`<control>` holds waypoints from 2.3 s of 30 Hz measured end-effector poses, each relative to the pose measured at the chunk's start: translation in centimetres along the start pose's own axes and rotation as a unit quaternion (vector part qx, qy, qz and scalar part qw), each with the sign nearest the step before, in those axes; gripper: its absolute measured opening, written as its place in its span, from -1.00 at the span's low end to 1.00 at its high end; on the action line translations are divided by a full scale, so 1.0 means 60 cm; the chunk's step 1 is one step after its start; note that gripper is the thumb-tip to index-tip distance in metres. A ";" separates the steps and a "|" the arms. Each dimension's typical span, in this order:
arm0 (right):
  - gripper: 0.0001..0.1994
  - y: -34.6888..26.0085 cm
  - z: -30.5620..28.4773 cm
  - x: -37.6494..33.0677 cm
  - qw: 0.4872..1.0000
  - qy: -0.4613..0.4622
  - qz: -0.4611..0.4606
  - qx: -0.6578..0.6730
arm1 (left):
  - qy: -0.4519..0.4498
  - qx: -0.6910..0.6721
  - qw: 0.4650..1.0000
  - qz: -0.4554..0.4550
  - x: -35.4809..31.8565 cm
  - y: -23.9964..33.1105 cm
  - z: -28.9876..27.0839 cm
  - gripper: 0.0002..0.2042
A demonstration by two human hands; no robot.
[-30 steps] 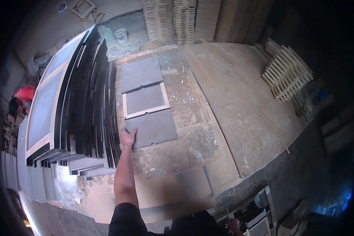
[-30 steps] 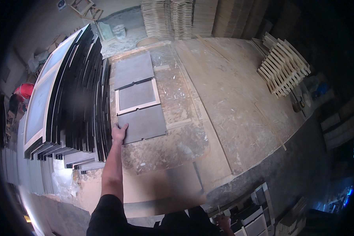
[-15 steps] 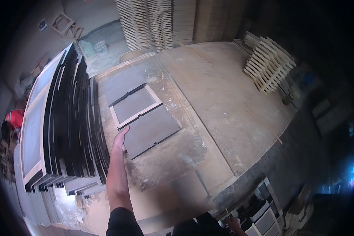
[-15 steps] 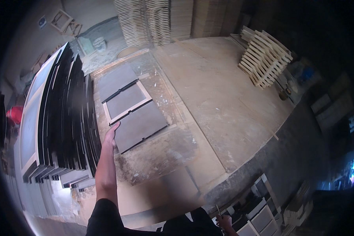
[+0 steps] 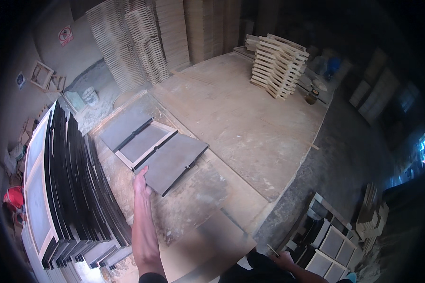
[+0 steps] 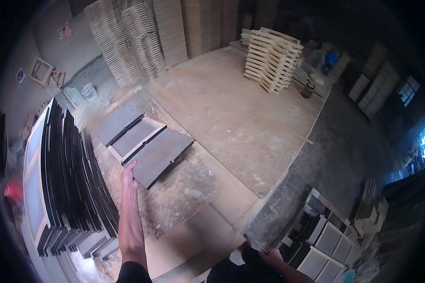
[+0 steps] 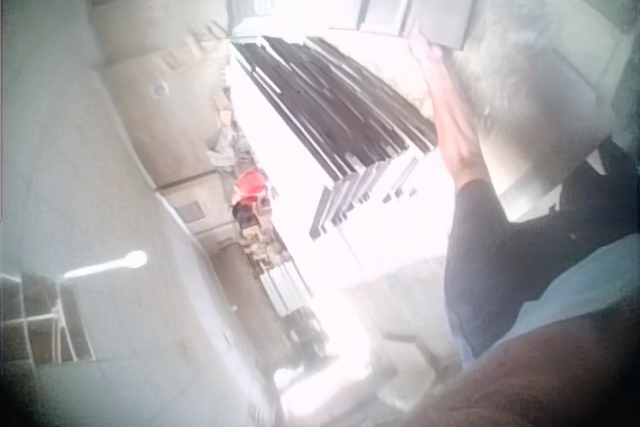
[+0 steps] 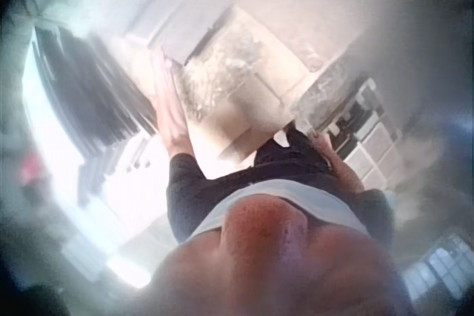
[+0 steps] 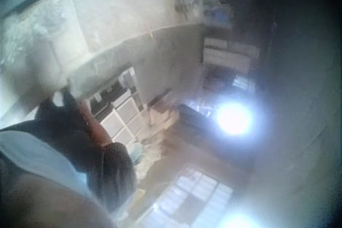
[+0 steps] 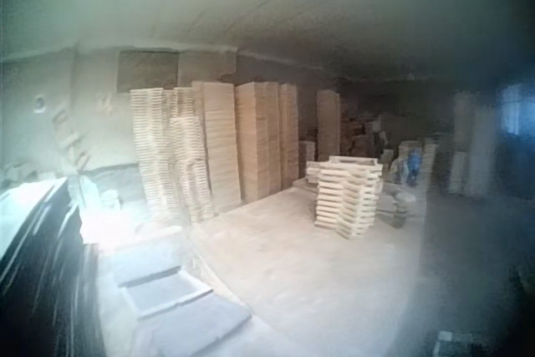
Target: The person repeatedly picks up rectangular window frames, places them on a workbench, and uses a small hammer to tap the frame edges. They then carry the frames to a nearby stack and place them on top of other frames. The process is repeated multiple times in a workshop setting.
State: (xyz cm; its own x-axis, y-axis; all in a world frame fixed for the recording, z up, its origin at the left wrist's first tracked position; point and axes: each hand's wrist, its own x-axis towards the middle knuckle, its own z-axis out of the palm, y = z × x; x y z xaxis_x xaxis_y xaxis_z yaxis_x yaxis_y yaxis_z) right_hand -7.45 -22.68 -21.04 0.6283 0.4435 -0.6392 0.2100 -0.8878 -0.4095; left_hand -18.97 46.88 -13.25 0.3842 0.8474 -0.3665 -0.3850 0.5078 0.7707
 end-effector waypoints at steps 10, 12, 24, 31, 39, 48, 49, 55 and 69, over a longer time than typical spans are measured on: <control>-0.65 -0.273 -0.122 -0.003 0.901 0.065 -0.335 0.266 | 0.027 -0.014 1.000 -0.007 -0.293 -0.078 0.185 -0.63; -0.62 -0.307 -0.161 -0.003 0.863 0.068 -0.329 0.378 | 0.047 0.024 0.999 -0.012 -0.378 -0.095 0.251 -0.62; -0.52 -0.176 -0.415 -0.028 0.680 0.133 -0.331 0.640 | -0.076 -0.028 0.990 -0.114 -0.665 -0.343 0.505 -0.66; -0.53 -0.053 -0.556 -0.016 0.662 0.195 -0.346 0.636 | -0.117 -0.077 0.970 -0.201 -0.732 -0.480 0.636 -0.62; -0.65 -0.014 -0.737 -0.001 0.687 0.228 -0.343 0.599 | -0.209 -0.020 0.961 -0.178 -0.772 -0.531 0.731 -0.57; -0.57 -0.042 -0.874 0.035 0.643 0.206 -0.349 0.649 | -0.147 0.419 0.861 0.249 -0.640 -0.528 0.626 -0.65; -0.45 -0.034 -0.879 0.056 0.645 0.232 -0.366 0.629 | -0.135 0.448 0.811 0.350 -0.617 -0.507 0.636 -0.61; -0.18 -0.097 -0.823 0.078 0.529 0.278 -0.505 0.623 | -0.140 0.525 0.717 0.436 -0.479 -0.488 0.621 -0.42; -0.57 -0.227 -0.976 0.146 0.638 0.429 -0.493 0.408 | -0.084 0.562 0.725 0.390 -0.489 -0.513 0.696 -0.49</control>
State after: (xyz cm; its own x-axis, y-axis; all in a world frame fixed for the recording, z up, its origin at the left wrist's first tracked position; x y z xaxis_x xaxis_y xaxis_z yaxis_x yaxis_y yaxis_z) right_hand 39.03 -13.90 17.06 0.7440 0.1965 0.6387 0.5799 0.2851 -0.7632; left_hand 16.63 -0.09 -4.44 0.5499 0.7305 0.4051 0.3503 -0.6419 0.6821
